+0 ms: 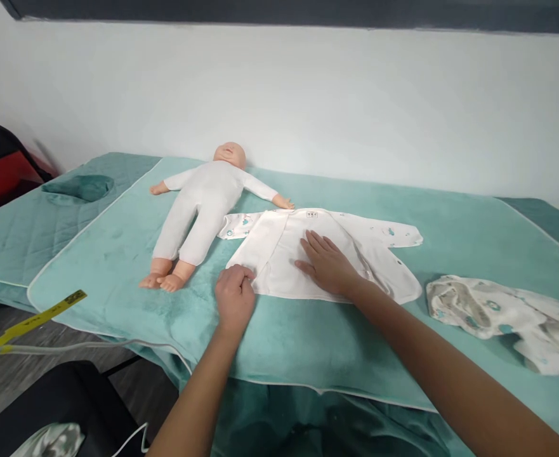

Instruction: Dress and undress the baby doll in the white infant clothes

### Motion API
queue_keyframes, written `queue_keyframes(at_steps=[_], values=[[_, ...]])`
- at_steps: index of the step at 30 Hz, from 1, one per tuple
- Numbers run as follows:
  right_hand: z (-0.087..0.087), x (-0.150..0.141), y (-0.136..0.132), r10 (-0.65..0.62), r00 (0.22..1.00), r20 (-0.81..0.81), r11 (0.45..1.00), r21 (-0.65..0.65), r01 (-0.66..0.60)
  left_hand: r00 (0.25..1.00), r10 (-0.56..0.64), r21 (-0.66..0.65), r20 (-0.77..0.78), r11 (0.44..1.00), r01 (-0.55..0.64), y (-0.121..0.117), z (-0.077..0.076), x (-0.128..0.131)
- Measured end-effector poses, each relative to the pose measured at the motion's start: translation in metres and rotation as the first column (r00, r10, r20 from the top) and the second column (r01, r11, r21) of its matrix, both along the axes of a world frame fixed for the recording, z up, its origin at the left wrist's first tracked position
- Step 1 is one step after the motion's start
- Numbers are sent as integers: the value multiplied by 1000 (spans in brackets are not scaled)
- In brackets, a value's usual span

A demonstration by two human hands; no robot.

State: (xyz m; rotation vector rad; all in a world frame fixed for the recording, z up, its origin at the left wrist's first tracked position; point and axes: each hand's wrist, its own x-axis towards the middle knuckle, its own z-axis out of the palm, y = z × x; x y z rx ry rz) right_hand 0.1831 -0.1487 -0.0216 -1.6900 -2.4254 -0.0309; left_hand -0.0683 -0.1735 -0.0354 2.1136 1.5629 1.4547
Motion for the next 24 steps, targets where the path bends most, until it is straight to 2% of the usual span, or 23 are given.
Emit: queue_keyframes(at_steps=[24], values=[[-1, -36, -15, 70, 997, 41, 998, -11, -69, 1000, 2, -1, 4, 1000, -2, -1, 1, 0]])
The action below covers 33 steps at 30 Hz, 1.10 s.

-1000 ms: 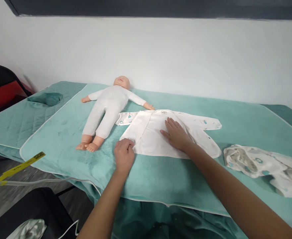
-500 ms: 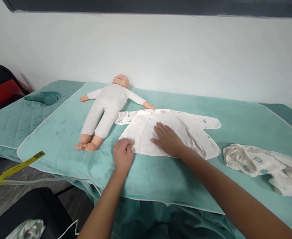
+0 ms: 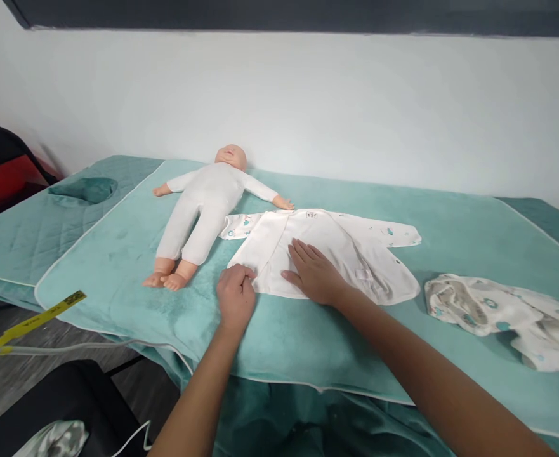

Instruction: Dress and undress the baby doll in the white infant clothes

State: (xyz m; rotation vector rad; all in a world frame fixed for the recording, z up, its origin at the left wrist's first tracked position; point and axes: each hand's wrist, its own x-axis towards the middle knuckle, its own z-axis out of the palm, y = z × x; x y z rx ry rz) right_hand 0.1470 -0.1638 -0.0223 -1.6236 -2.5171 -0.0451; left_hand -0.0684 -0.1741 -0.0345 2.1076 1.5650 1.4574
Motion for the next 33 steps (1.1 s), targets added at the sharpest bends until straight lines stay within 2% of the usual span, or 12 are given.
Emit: queue_keyframes(at_steps=[8, 13, 17, 19, 21, 23, 27, 29, 33], values=[[5, -18, -22, 64, 998, -14, 998, 11, -64, 1000, -6, -33, 3, 999, 6, -1, 2, 0], [7, -26, -47, 138, 990, -40, 990, 21, -137, 1000, -2, -23, 12, 1000, 2, -2, 2, 1], [16, -25, -70, 259, 959, -119, 964, -34, -264, 1000, -20, -8, 10, 1000, 20, -2, 2, 0], [24, -13, -74, 267, 944, -192, 954, -90, -287, 1000, -23, -2, 11, 1000, 23, -2, 2, 0], [30, 7, -68, 180, 950, -256, 968, -127, -218, 1000, -25, 3, 14, 1000, 25, -1, 1, 0], [31, 35, -54, 40, 960, -276, 991, -111, -74, 1000, -26, 4, 17, 1000, 26, 0, 1, 0], [18, 79, -28, -167, 974, -151, 986, -26, 165, 1000, -19, -5, 23, 1000, 19, 0, 0, 0], [9, 83, -25, -207, 976, -68, 978, 19, 208, 999, -21, -9, 25, 1000, 21, 0, 0, 0], [0, 62, -27, -158, 987, 20, 987, 24, 157, 999, -18, -7, 46, 1000, 18, 0, -2, -1]])
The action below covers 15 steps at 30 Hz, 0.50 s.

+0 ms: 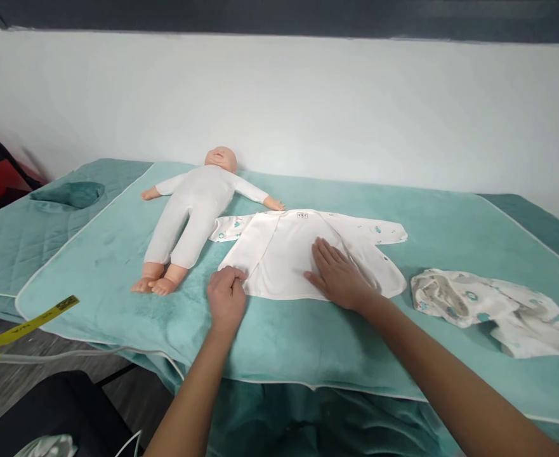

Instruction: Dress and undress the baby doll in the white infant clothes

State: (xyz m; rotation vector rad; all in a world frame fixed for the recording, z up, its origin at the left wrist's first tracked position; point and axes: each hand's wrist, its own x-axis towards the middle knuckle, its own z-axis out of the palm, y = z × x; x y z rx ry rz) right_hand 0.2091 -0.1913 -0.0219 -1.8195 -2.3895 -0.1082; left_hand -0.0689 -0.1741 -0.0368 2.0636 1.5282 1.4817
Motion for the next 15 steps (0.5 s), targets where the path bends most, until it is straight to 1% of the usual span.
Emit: queue_keyframes(at_steps=[4, 11, 15], values=[[1, -26, 10, 26, 1000, -13, 999, -31, -26, 999, 13, 11, 34, 1000, -13, 0, -2, 0], [-3, -56, 44, 50, 998, -30, 999, -1, -50, 998, 16, 48, 54, 999, -18, -2, -1, -1], [-6, -74, 60, 38, 998, -50, 999, 15, -38, 998, 15, 77, 67, 997, -20, -3, -1, -1]])
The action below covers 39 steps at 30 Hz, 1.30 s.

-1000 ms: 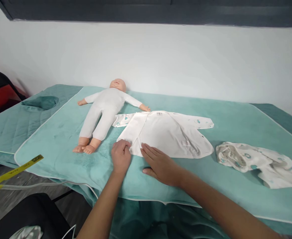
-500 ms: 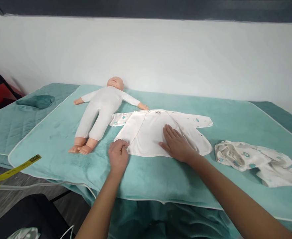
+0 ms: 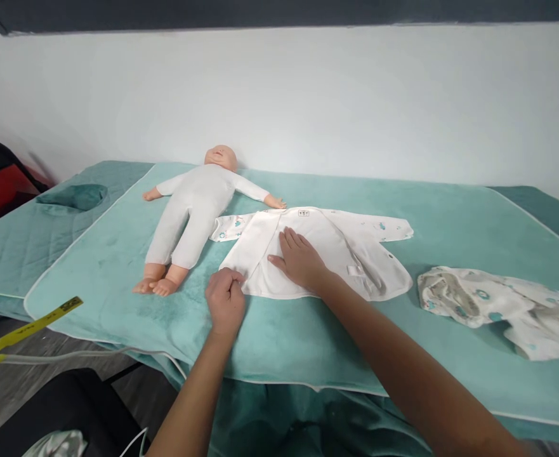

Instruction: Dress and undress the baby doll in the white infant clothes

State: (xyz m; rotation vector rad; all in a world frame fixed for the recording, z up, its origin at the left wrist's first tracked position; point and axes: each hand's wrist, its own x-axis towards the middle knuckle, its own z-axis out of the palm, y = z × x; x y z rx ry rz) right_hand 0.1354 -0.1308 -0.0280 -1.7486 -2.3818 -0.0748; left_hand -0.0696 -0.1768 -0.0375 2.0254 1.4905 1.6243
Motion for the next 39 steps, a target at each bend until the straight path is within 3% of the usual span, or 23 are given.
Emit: queue_keyframes(at_steps=[6, 10, 13, 15, 19, 21, 28, 39], values=[[0, -22, -4, -1, 999, -47, 1000, -16, 0, 1000, 3, 0, -3, 1000, -3, 0, -1, 0], [5, -32, -24, 120, 988, -95, 992, -20, -123, 1000, 2, 7, -14, 1000, -2, 0, 0, 0], [10, -23, -25, 214, 971, -102, 974, -53, -220, 1000, -16, 16, -25, 1000, 17, 1, 0, 0], [13, -6, -14, 164, 982, -92, 982, -84, -172, 999, -31, 26, -34, 999, 32, 1, 0, 0], [14, 33, 16, -117, 993, -18, 988, -101, 115, 999, -39, 52, -33, 998, 41, 2, -1, 0], [11, 41, 24, -150, 988, 26, 985, -87, 152, 999, -41, 78, -30, 996, 44, 2, -1, 0], [-1, -2, 3, 7, 1000, 29, 1000, -25, -6, 996, -41, 182, -74, 982, 54, 1, 1, 0], [4, -30, -38, 101, 991, -93, 994, -19, -103, 997, -19, 70, -78, 997, 25, -3, 3, 1]])
